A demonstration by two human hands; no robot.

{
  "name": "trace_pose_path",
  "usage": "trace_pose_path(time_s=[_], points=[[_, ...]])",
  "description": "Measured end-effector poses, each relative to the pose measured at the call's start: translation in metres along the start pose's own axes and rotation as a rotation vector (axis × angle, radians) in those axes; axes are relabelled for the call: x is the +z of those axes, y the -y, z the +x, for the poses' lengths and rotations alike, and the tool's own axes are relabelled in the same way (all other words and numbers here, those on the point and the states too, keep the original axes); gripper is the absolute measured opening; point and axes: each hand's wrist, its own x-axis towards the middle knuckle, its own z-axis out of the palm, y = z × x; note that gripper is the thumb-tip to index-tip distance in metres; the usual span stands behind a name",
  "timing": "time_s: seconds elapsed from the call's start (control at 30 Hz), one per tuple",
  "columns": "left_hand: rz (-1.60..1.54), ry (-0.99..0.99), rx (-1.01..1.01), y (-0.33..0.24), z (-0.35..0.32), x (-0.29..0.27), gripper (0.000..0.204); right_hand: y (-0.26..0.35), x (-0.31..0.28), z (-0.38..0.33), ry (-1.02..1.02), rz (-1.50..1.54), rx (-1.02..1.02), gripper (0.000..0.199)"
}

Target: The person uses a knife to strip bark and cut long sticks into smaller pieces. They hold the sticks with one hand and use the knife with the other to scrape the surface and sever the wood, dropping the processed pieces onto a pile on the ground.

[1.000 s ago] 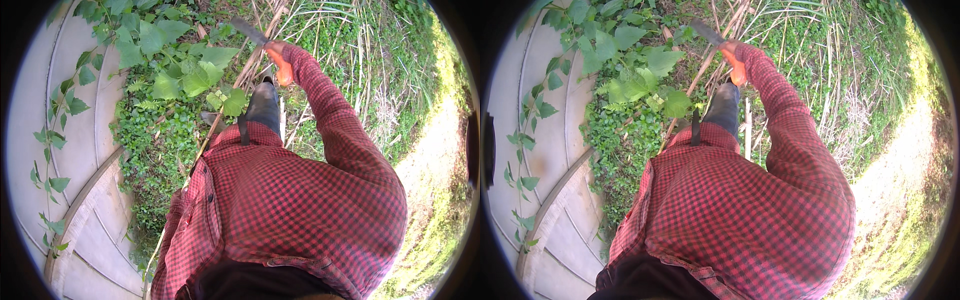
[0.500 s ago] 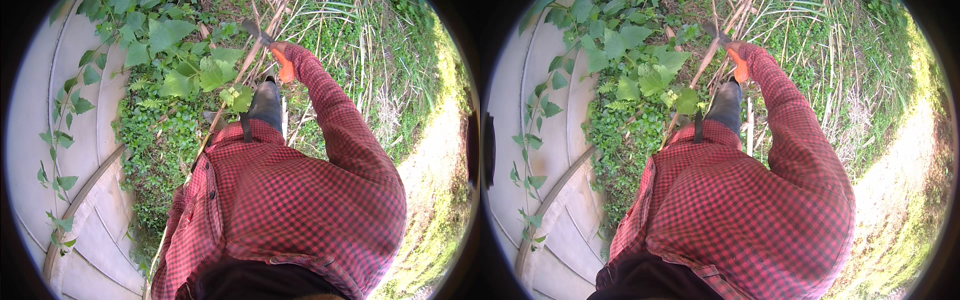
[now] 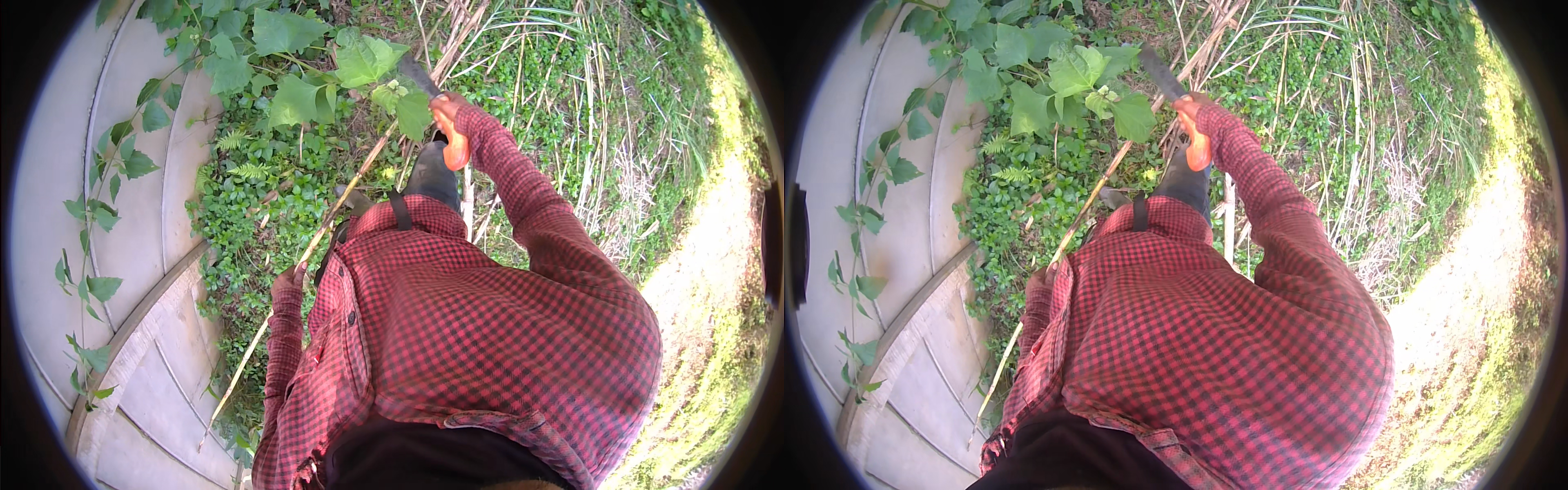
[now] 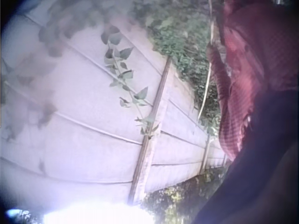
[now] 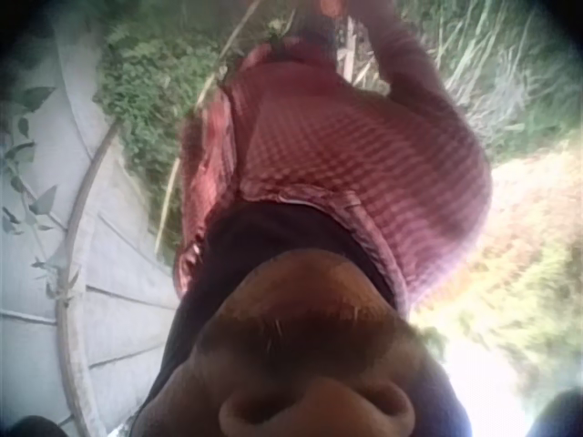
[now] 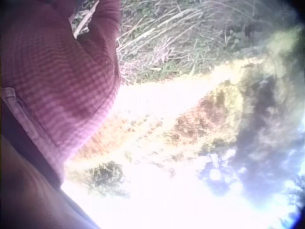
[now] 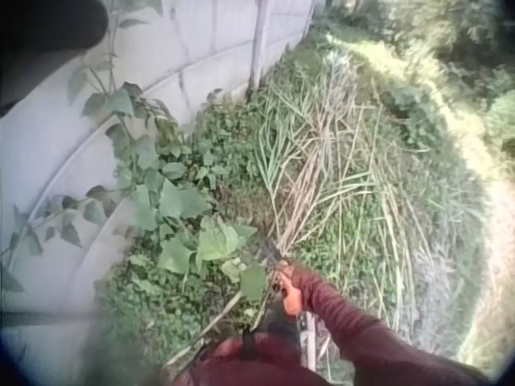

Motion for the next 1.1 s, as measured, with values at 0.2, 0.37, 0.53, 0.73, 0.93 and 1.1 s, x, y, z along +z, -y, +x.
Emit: trace_pose_path(time_s=[0.2, 0.37, 0.53, 0.73, 0.93, 1.1], points=[[-0.288, 0.118, -0.028, 0.079, 0.044, 0.045, 0.058, -0.022, -0.016, -0.016, -0.068, 0.145, -0.091, 0.032], [-0.378, 0.2, 0.074, 0.129, 0.064, 0.092, 0.054, -0.052, 0.049, -0.064, 0.223, -0.122, -0.329, 0.043], [-0.364, 0.2, 0.07, 0.131, 0.052, 0.077, 0.051, 0.002, 0.046, -0.043, -0.563, -0.138, -0.491, 0.056], [-0.361, 0.198, 0.078, 0.116, 0.044, 0.061, 0.048, 0.031, 0.029, 0.03, -0.801, -0.012, -0.391, 0.047], [-0.36, 0.204, 0.078, 0.115, 0.044, 0.058, 0.045, 0.011, 0.009, 0.067, -0.537, 0.328, -0.311, 0.044], [-0.392, 0.213, 0.134, 0.1, 0.067, 0.061, 0.043, 0.008, -0.004, 0.07, -0.399, 0.529, -0.326, 0.048]])
